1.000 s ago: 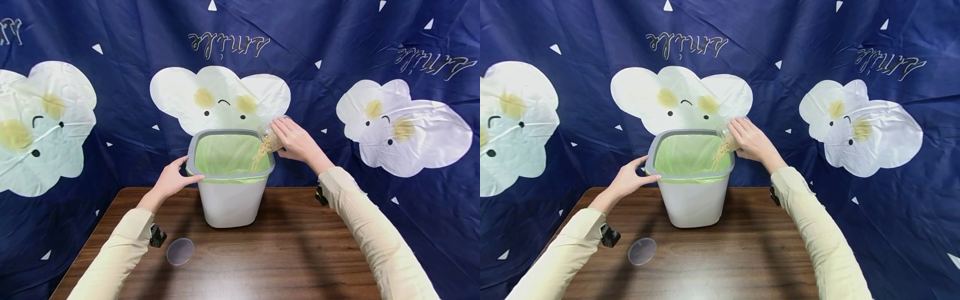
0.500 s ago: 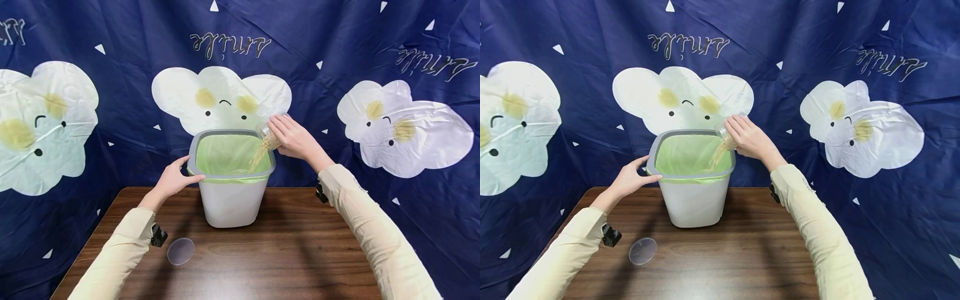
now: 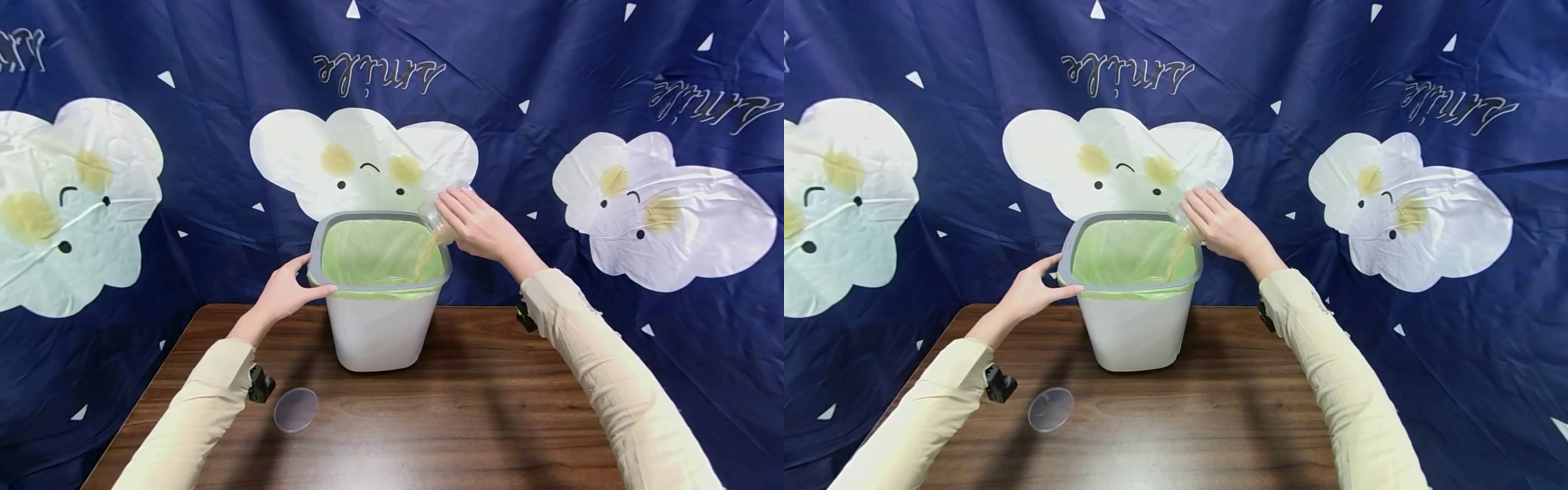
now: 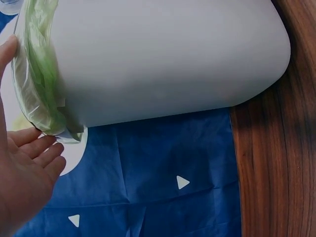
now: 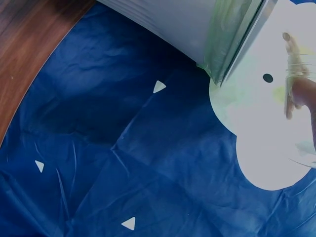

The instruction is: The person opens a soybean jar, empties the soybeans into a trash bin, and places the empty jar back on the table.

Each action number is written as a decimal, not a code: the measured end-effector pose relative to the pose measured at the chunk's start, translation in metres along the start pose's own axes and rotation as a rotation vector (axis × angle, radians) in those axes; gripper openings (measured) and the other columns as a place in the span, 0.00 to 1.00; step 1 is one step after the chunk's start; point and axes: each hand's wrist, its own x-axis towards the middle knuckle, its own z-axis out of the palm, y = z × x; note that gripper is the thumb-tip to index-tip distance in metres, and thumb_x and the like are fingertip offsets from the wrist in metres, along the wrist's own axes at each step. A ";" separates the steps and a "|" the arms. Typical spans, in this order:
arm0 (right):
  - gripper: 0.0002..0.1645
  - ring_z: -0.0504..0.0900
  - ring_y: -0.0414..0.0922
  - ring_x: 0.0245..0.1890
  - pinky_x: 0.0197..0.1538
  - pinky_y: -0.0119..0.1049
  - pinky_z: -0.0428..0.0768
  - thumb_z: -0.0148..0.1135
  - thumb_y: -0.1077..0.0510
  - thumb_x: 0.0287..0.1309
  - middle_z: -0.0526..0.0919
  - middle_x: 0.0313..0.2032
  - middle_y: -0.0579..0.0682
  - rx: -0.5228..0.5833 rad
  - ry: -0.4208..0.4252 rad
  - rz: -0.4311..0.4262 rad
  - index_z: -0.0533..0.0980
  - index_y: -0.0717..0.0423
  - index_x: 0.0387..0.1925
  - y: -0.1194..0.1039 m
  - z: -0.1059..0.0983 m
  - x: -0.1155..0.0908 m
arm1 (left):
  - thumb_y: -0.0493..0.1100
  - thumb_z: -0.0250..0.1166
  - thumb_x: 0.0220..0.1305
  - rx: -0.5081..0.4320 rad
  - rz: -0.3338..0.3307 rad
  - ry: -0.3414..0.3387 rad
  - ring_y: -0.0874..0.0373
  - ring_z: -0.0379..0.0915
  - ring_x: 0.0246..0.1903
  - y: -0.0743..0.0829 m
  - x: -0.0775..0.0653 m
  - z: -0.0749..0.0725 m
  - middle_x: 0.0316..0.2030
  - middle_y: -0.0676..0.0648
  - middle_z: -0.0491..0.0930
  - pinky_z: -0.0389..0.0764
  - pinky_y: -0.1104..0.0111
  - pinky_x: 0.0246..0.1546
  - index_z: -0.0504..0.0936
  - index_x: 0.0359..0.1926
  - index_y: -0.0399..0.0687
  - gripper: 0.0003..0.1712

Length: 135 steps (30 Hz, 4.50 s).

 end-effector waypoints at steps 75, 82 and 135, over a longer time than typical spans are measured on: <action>0.52 0.68 0.60 0.54 0.57 0.49 0.68 0.73 0.55 0.20 0.70 0.52 0.66 0.229 0.064 0.391 0.65 0.72 0.55 -0.020 -0.008 -0.101 | 0.67 0.67 0.42 -0.023 0.005 0.035 0.43 0.53 0.63 -0.003 -0.001 0.003 0.64 0.38 0.59 0.61 0.49 0.58 0.57 0.67 0.43 0.57; 0.51 0.68 0.60 0.53 0.59 0.45 0.65 0.70 0.55 0.23 0.70 0.53 0.66 0.282 0.058 0.512 0.65 0.71 0.56 -0.029 -0.003 -0.126 | 0.67 0.67 0.42 -0.015 0.005 0.035 0.43 0.53 0.63 -0.002 0.000 0.003 0.64 0.38 0.59 0.60 0.49 0.59 0.56 0.67 0.43 0.57; 0.48 0.73 0.60 0.48 0.48 0.53 0.71 0.76 0.57 0.26 0.74 0.48 0.66 0.662 0.028 1.357 0.67 0.69 0.54 -0.236 0.099 -0.222 | 0.63 0.69 0.43 -0.063 0.033 0.076 0.45 0.54 0.63 -0.007 0.000 0.009 0.63 0.40 0.61 0.58 0.50 0.60 0.58 0.67 0.44 0.54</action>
